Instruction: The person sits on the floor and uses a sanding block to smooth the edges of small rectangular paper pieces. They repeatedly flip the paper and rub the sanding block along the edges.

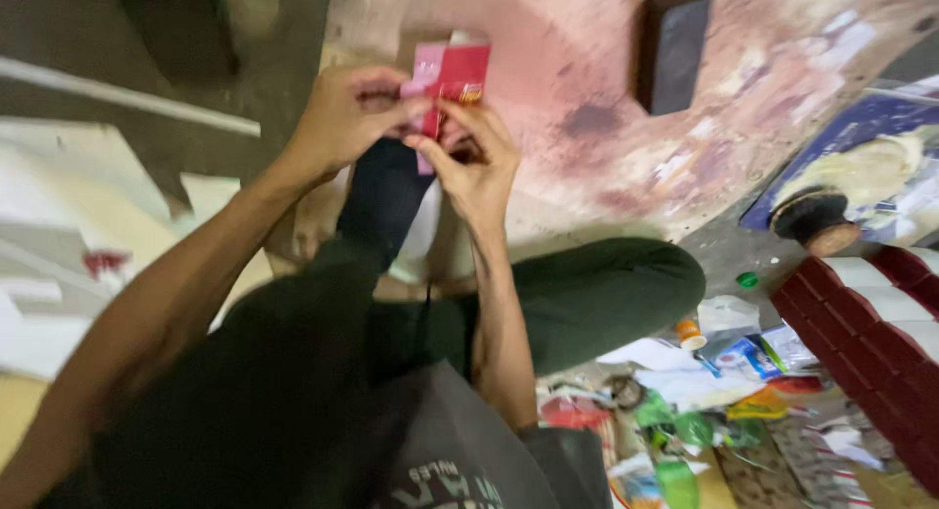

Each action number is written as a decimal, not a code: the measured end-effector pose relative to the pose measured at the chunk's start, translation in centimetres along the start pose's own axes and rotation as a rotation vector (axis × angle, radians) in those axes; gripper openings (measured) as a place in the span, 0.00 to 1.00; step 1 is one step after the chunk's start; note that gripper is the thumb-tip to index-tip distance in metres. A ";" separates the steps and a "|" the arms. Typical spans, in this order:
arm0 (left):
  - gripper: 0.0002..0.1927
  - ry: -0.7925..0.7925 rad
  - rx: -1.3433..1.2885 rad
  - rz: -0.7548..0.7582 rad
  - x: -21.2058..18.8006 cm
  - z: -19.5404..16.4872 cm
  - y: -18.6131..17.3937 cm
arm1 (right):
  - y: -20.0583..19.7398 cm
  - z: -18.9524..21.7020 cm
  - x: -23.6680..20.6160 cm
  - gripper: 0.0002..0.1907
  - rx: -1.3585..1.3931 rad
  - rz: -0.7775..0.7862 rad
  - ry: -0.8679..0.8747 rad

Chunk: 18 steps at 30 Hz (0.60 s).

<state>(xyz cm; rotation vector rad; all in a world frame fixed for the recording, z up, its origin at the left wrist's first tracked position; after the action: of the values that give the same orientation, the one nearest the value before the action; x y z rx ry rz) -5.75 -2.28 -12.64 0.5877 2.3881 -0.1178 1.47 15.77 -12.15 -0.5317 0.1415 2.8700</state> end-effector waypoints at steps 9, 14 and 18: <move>0.22 0.606 0.614 -0.265 0.1 -4.5 5.3 | -3.1 -0.7 1.0 0.28 -0.048 0.026 0.103; 0.33 1.419 1.440 0.100 -1.1 -5.1 5.7 | -4.6 0.8 1.5 0.27 0.047 0.057 -0.024; 0.42 1.390 1.512 0.325 1.0 -3.6 7.0 | -6.3 1.2 1.9 0.25 -0.131 -0.024 0.080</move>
<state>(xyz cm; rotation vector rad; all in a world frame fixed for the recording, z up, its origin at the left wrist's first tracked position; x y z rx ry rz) -5.45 5.18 -10.04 2.2666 2.8619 -2.0234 0.79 22.45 -12.10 -0.6692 -0.0406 2.8498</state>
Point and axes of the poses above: each hand's wrist, its own x-axis towards the middle knuckle, its own y-axis out of the palm, z = x × y, the point moved 6 cm from there along x, towards the middle knuckle, and after that the axes turned 11 degrees about x, right-handed, at the moved point
